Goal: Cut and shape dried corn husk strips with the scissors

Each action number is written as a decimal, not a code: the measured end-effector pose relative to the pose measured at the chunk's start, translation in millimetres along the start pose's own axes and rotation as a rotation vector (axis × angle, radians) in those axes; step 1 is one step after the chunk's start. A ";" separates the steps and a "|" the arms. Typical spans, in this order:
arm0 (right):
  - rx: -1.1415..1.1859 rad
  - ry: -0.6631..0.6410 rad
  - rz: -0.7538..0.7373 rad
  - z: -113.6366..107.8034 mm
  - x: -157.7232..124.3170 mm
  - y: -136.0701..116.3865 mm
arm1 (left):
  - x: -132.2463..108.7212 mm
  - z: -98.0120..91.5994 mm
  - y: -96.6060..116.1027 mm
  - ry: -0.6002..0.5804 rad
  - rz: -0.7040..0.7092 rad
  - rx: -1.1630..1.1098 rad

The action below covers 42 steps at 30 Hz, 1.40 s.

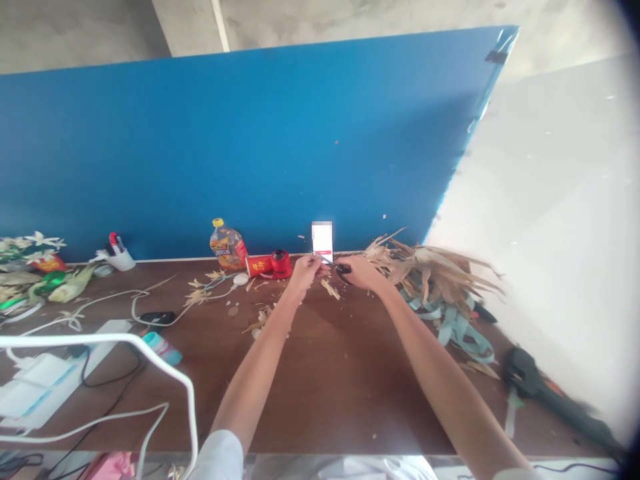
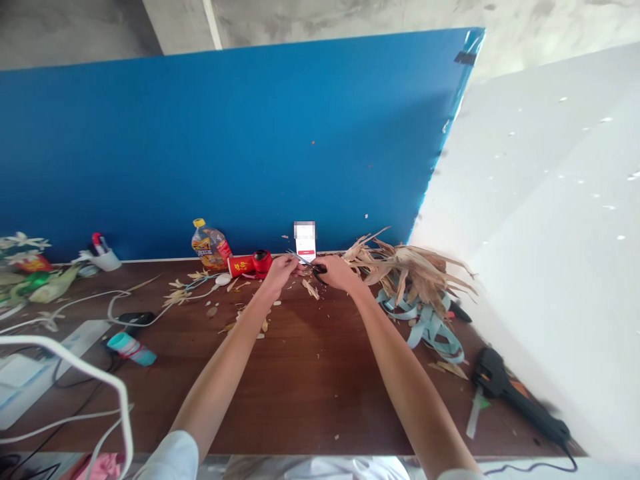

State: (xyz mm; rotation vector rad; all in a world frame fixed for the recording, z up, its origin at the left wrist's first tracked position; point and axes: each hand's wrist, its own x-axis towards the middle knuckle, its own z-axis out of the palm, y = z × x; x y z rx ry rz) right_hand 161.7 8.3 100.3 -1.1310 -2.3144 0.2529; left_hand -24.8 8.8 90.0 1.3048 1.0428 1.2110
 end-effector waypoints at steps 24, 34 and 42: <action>-0.065 0.003 0.002 -3.2 -1.1 0.2 | 0.6 -10.7 9.4 0.018 -0.019 -0.007; -0.072 0.006 0.112 -3.6 -0.1 0.6 | 0.4 -13.8 7.1 0.148 0.034 -0.050; -0.081 0.033 0.105 2.2 0.2 4.9 | 2.8 -15.0 2.5 0.169 0.067 -0.073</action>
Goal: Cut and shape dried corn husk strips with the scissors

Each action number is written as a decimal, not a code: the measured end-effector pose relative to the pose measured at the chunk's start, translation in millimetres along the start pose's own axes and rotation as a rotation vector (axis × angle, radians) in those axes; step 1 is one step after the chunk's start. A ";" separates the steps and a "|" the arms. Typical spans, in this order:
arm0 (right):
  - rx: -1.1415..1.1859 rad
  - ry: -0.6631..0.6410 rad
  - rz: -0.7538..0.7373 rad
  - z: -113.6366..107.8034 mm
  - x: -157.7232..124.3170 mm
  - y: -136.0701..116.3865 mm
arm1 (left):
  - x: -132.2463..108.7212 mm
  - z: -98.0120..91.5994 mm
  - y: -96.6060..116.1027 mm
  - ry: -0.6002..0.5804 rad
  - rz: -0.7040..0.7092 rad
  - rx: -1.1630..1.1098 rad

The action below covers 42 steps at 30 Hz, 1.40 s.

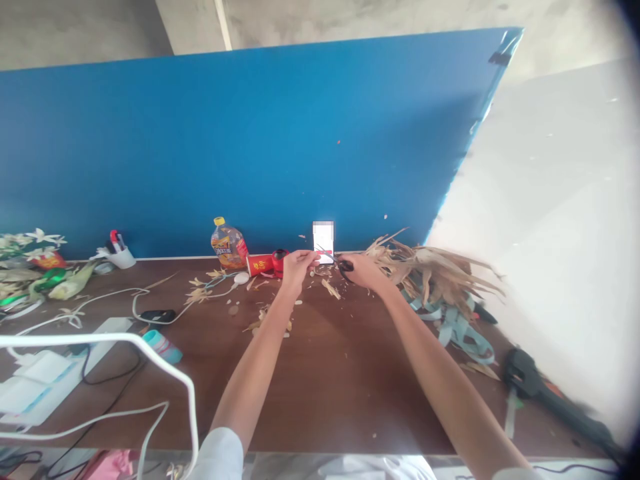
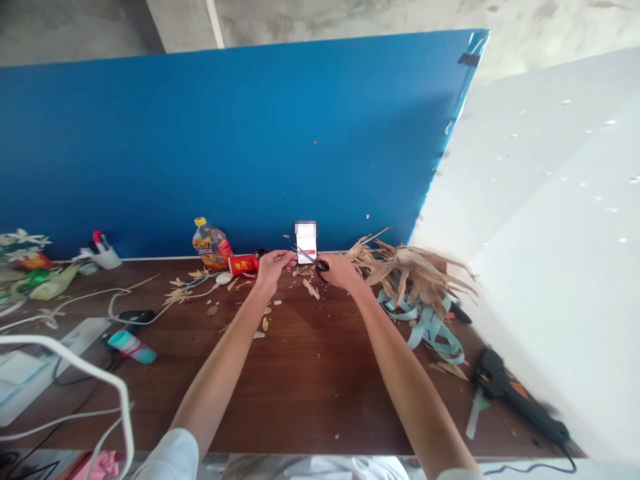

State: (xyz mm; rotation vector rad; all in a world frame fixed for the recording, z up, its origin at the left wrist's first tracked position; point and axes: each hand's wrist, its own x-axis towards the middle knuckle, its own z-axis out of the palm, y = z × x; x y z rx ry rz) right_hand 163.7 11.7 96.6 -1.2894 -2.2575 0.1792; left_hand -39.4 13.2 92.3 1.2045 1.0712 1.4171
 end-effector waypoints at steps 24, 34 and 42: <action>-0.030 -0.027 -0.034 1.5 -0.3 -0.2 | 3.6 7.7 -5.9 -0.087 0.028 0.109; -0.042 -0.004 -0.034 -3.6 -0.9 -5.1 | 5.5 3.4 -7.7 -0.088 -0.007 0.045; 0.027 -0.005 -0.055 -2.1 -1.1 -4.1 | 2.5 9.3 -7.0 -0.104 -0.104 0.011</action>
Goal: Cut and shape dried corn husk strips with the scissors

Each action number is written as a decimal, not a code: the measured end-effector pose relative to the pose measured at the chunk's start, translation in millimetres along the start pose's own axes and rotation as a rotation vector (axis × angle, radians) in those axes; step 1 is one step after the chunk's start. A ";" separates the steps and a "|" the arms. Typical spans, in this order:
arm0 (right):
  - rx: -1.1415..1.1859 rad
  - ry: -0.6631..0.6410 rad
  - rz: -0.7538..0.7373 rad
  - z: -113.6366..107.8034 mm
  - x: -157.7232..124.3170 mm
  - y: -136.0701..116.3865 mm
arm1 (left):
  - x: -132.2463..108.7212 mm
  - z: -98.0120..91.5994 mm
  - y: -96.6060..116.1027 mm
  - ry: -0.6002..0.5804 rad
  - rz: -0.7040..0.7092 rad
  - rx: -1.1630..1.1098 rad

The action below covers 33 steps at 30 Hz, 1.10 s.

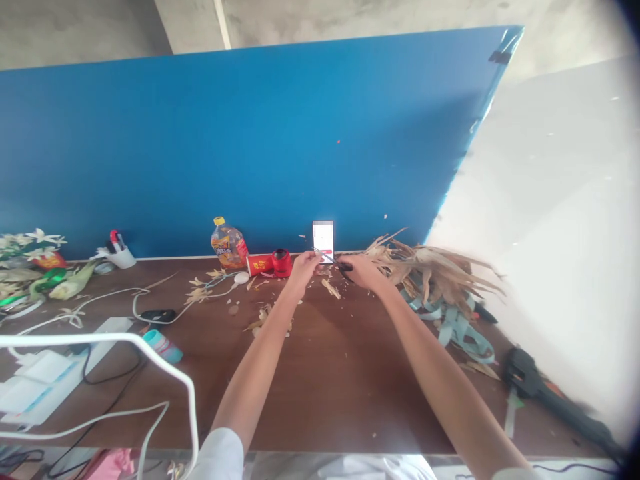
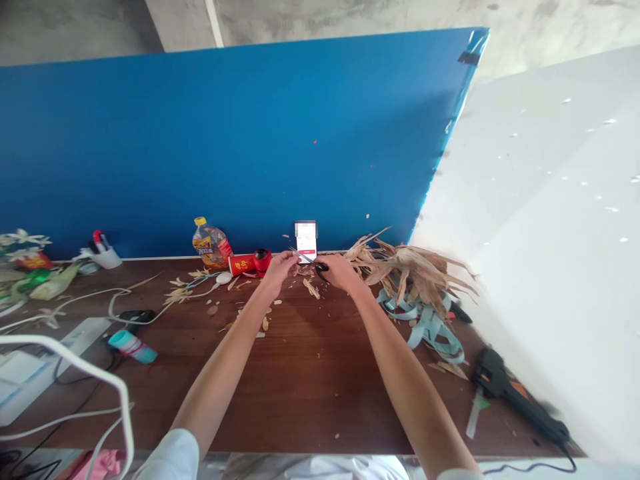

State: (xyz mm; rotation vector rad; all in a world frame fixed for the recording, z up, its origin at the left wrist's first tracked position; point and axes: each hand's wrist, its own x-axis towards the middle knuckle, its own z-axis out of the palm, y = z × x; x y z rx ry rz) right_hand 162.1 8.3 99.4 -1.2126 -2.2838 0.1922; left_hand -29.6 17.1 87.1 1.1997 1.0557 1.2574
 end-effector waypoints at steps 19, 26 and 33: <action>-0.089 0.071 0.018 -0.2 1.2 -1.3 | 4.0 -1.2 -6.1 0.008 0.125 0.027; -0.135 0.021 0.061 6.5 1.4 3.7 | 1.5 -3.0 -2.4 0.065 0.129 0.007; 0.009 0.069 0.085 8.6 1.0 5.0 | -2.2 -1.7 3.7 0.116 0.069 -0.129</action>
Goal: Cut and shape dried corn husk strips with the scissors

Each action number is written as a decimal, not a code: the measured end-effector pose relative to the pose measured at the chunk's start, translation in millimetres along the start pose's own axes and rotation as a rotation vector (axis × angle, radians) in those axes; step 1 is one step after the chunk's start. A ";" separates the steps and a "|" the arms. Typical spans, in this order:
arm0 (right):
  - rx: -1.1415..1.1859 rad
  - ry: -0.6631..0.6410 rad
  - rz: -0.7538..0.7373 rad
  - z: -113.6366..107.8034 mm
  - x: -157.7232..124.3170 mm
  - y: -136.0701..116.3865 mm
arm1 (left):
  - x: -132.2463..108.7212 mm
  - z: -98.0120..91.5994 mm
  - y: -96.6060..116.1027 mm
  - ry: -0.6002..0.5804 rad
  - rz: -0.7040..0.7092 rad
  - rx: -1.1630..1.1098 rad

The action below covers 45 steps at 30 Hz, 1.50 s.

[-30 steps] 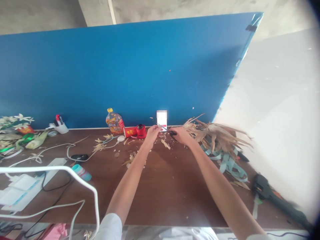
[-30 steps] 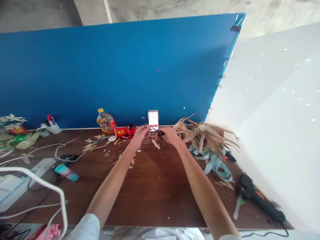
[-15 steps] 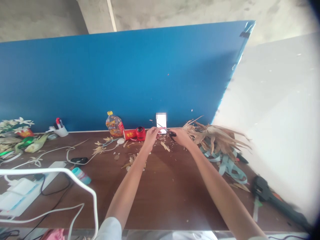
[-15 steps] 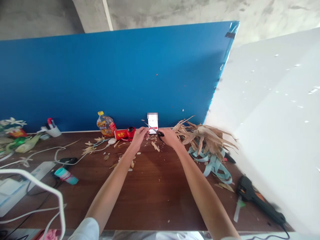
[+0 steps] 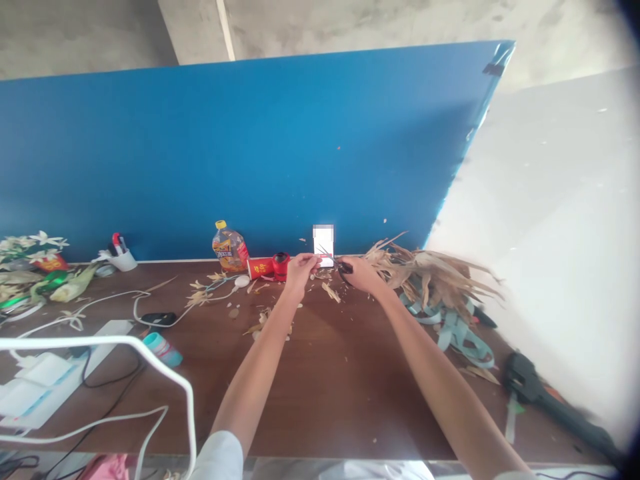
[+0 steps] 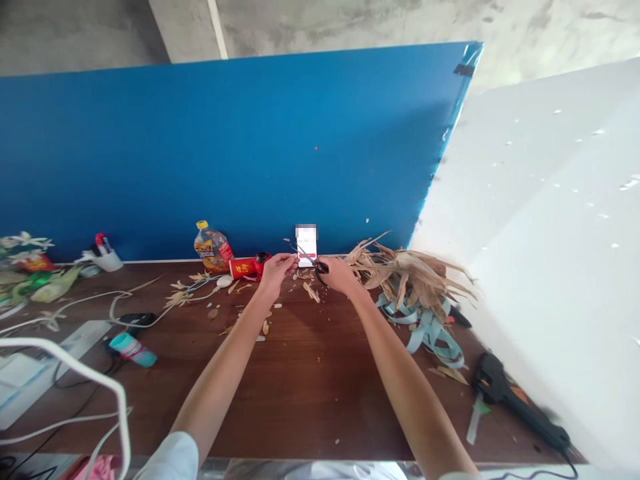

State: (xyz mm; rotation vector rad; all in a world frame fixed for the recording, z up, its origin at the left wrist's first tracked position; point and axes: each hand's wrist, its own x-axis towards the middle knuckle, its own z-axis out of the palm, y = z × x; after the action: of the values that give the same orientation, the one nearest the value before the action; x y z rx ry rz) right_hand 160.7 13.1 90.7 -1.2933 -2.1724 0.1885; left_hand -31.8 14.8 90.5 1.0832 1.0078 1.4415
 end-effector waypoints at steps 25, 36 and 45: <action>0.081 -0.071 -0.083 -9.5 -1.2 -5.7 | -0.4 8.3 -10.1 -0.057 -0.048 -0.034; 0.084 -0.023 -0.071 -15.0 -2.3 -6.9 | -1.6 8.3 -3.7 -0.028 -0.048 -0.054; 0.080 0.018 -0.035 -2.4 2.0 -0.2 | -5.3 9.1 0.9 -0.038 -0.100 -0.097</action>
State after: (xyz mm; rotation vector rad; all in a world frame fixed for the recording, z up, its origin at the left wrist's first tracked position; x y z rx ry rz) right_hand 161.3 14.3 93.5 -1.2071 -2.1489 0.2465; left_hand -22.8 9.8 93.0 0.9728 0.9427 1.3701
